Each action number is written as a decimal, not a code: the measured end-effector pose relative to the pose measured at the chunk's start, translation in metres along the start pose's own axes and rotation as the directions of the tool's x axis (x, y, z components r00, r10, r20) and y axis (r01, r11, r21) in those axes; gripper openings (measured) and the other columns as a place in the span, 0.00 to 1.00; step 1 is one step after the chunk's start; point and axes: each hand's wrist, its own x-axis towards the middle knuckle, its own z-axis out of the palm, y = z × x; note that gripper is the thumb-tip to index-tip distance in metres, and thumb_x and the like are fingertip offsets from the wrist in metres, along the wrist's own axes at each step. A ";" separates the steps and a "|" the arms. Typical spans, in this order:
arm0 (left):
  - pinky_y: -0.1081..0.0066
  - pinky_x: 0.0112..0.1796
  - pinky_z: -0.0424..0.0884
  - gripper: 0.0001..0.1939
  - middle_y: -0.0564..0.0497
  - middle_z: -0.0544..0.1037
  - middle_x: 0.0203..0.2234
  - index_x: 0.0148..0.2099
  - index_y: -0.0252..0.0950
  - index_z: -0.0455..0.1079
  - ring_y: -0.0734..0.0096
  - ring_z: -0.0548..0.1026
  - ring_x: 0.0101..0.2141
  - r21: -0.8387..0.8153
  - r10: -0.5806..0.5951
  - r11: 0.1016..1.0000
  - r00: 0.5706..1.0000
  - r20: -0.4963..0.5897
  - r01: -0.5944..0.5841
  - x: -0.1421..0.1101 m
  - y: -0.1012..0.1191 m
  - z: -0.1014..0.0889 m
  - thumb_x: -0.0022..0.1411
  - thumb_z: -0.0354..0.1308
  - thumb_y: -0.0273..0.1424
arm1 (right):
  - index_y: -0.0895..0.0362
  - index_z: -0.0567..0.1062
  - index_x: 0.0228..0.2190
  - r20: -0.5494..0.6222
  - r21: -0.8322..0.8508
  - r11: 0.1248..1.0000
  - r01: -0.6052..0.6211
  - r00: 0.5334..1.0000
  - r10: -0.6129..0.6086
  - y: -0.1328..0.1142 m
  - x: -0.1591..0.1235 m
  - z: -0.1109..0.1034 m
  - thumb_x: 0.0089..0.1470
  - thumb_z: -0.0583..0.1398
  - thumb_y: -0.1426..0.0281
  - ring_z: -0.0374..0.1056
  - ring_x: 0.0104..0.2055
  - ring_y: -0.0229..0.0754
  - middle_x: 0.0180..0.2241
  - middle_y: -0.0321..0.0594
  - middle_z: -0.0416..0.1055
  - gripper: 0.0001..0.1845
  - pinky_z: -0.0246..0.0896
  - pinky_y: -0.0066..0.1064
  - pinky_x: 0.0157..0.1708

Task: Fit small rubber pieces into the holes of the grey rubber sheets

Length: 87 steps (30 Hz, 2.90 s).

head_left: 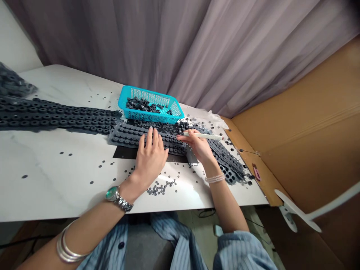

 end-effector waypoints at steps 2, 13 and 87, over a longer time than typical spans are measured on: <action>0.49 0.62 0.51 0.28 0.27 0.56 0.64 0.64 0.16 0.57 0.43 0.50 0.66 0.009 0.007 1.000 1.000 0.004 -0.007 0.000 0.000 0.001 0.71 0.42 0.34 | 0.53 0.70 0.34 -0.066 -0.173 0.982 0.075 0.994 -0.087 0.004 0.002 -0.002 0.56 0.58 0.51 0.76 0.42 0.45 0.32 0.39 0.81 0.18 0.66 0.40 0.47; 0.51 0.60 0.57 0.27 0.31 0.58 0.64 0.66 0.28 0.59 0.45 0.55 0.64 -0.056 0.176 0.984 0.969 0.172 -0.169 -0.012 0.008 0.021 0.70 0.45 0.37 | 0.52 0.77 0.38 0.284 -0.633 0.634 0.443 0.896 -0.342 0.029 0.007 0.012 0.61 0.57 0.61 0.70 0.51 0.45 0.43 0.42 0.77 0.11 0.66 0.38 0.52; 0.52 0.59 0.57 0.30 0.26 0.60 0.62 0.65 0.22 0.59 0.42 0.58 0.63 -0.036 0.105 0.994 0.961 0.257 -0.099 -0.015 0.012 0.015 0.70 0.46 0.39 | 0.53 0.72 0.38 0.005 -0.788 0.538 0.298 0.878 -0.479 0.043 0.033 0.003 0.63 0.50 0.62 0.57 0.60 0.53 0.45 0.49 0.70 0.13 0.56 0.51 0.59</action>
